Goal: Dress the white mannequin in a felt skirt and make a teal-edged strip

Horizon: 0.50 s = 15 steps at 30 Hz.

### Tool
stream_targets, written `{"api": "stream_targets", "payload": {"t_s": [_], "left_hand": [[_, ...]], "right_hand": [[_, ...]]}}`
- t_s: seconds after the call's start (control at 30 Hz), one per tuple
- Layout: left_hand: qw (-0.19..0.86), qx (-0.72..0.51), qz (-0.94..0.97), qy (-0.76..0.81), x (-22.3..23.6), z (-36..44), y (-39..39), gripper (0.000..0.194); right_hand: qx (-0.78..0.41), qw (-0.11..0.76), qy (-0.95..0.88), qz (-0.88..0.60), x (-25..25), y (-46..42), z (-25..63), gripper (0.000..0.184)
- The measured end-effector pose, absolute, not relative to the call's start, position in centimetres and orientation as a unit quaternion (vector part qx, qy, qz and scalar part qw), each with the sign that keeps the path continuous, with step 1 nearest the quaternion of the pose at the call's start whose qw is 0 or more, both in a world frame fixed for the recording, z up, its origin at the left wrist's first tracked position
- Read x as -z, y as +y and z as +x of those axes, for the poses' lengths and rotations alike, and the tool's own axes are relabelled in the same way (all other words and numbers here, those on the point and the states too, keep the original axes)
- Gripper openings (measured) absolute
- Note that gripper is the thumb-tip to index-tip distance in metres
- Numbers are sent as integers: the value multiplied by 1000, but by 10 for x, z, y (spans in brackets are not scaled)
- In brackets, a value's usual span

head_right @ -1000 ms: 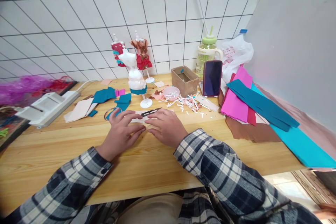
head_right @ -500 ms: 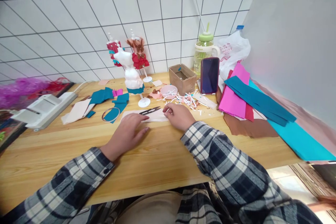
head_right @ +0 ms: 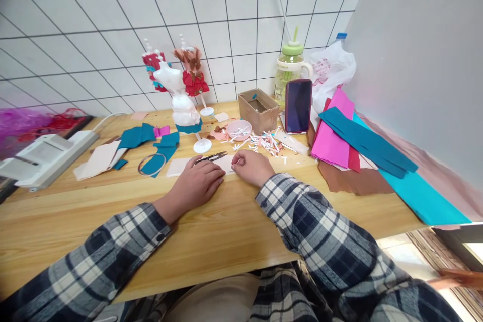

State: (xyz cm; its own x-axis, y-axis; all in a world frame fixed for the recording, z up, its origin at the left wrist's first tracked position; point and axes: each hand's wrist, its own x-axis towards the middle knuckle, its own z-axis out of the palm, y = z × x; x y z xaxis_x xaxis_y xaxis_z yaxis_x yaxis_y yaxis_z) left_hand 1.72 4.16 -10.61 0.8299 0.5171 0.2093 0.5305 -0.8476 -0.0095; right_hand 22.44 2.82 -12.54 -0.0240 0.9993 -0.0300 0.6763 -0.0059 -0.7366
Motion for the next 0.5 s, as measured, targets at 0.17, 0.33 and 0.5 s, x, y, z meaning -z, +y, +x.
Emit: {"api": "stream_targets", "payload": {"t_s": [0.17,0.33,0.5], "left_hand": [[27,89,-956,-278,108,15,40,25],[27,90,-956,-278,111,15,40,25],[26,92,-955,-280,112,14,40,24]], "right_hand": [[-290,235,-644,-668,122,26,226,11],[-284,240,-639,-673,121,25,225,10],[-314,278,-634,-650,123,28,226,11]]}}
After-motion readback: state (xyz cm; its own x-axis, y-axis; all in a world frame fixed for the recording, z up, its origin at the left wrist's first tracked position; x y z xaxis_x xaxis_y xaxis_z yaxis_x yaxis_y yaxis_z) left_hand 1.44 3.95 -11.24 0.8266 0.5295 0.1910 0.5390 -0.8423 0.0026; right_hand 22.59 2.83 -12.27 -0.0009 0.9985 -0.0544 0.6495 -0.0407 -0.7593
